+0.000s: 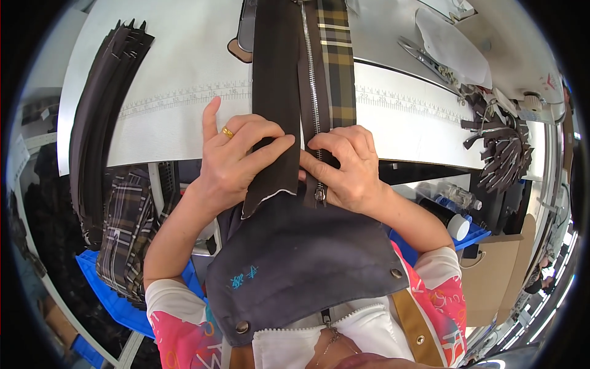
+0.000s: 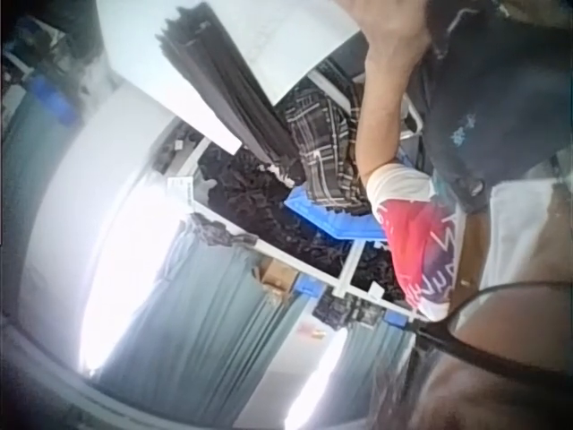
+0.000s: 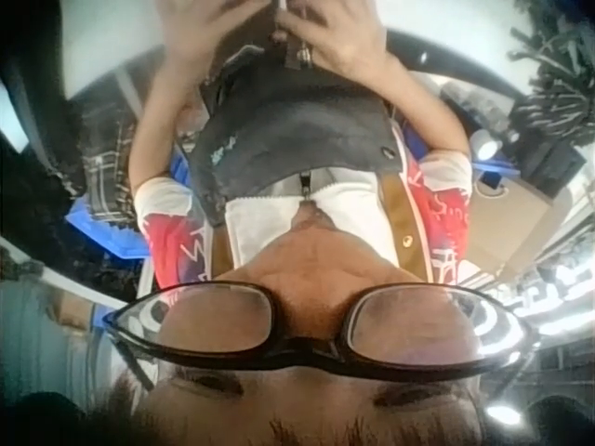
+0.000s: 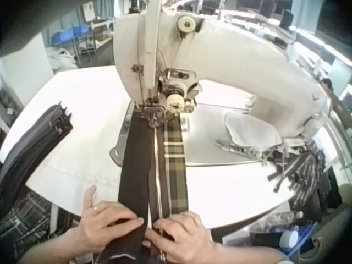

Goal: Sewing a zipper onto a strip of plaid fabric using an industrial sewing machine.

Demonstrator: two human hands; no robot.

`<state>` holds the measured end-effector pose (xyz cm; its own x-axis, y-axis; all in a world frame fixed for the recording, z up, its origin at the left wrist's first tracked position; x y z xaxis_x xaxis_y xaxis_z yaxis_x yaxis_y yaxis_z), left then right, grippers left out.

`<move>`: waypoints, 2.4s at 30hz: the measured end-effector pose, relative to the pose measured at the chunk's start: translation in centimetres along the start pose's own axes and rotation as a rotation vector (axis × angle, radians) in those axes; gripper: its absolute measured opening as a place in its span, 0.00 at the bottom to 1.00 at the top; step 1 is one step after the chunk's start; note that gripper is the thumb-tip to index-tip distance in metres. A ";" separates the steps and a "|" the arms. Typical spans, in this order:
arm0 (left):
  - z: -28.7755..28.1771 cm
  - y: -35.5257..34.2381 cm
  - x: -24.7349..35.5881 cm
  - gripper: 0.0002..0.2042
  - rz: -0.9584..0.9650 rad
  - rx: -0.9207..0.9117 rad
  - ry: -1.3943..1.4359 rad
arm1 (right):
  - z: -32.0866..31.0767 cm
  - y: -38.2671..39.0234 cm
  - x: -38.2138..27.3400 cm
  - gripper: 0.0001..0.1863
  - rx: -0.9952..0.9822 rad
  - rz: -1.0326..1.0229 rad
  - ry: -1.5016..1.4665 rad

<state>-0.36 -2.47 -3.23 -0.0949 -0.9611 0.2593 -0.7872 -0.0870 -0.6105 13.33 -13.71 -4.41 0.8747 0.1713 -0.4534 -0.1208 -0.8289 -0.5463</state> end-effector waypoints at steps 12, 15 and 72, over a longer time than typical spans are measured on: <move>0.3 0.3 -0.3 0.15 0.027 0.009 0.003 | 0.1 0.2 0.1 0.17 0.016 0.009 -0.013; 0.3 0.5 -0.3 0.15 0.016 -0.011 0.008 | 0.0 0.1 0.0 0.19 0.015 0.004 -0.002; 0.4 1.3 0.2 0.16 0.022 0.037 -0.016 | -1.0 -0.2 -2.7 0.15 -0.158 -0.048 -0.016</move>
<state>-1.14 -2.84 -4.24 -0.1021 -0.9670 0.2332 -0.7619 -0.0748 -0.6434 11.43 -14.56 -2.37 0.8698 0.2205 -0.4414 -0.0023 -0.8928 -0.4505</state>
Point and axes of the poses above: each hand's wrist, its own y-axis away from the middle knuckle, its own z-axis out of the palm, x = y × z, the point moved 4 cm from there along -y, towards the middle knuckle, and after that the axes turned 11 degrees about z, right-handed, at the moved point
